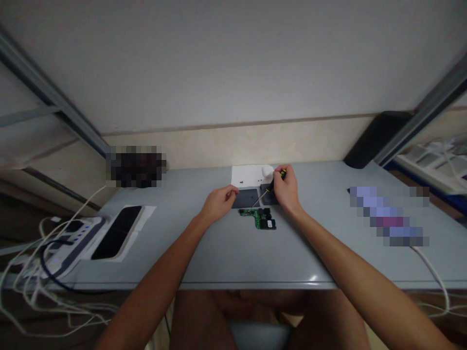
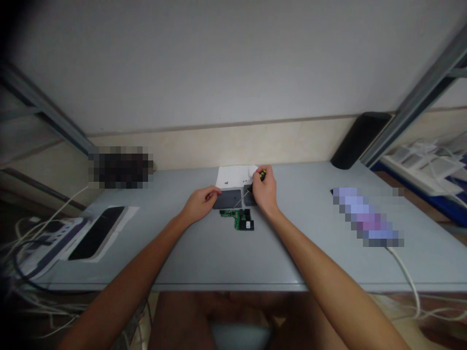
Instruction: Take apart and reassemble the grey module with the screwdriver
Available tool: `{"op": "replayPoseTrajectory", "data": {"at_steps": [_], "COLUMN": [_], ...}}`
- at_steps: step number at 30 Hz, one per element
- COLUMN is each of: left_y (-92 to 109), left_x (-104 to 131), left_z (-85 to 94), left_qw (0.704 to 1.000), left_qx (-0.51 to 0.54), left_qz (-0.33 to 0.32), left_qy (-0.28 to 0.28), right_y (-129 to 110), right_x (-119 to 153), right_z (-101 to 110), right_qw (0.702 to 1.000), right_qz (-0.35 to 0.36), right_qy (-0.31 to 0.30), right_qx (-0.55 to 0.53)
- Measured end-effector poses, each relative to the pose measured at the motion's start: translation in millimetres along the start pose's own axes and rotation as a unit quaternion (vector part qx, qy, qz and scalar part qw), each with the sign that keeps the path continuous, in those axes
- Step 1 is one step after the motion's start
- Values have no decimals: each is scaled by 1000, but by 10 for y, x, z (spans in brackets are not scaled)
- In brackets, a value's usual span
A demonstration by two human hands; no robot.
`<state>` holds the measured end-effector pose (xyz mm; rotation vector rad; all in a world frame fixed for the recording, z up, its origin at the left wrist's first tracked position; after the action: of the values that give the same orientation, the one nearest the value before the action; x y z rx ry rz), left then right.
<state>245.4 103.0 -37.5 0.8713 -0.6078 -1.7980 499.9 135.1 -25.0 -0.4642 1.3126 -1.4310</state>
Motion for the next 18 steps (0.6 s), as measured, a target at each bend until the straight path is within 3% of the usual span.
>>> {"op": "replayPoseTrajectory", "data": {"at_steps": [18], "left_y": [-19], "left_x": [1], "left_z": [-14], "left_qw": [1000], "left_qx": [1], "left_qz": [4], "left_qy": [-6], "right_y": [23], "right_x": [-3], "right_z": [-23], "right_qw": [1000], "right_qz": [8], "right_qy": [-2], "right_qx": [-1]}}
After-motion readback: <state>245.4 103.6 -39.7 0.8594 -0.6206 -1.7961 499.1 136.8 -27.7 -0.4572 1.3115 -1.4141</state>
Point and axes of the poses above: each hand's wrist, its own x-axis away from the middle knuckle, its own z-axis out of the back of the hand, y = z × x, the point moved 8 cm from there along -x, towards the middle knuckle, and after that the axes turned 12 degrees about x, right-handed, at the moved point
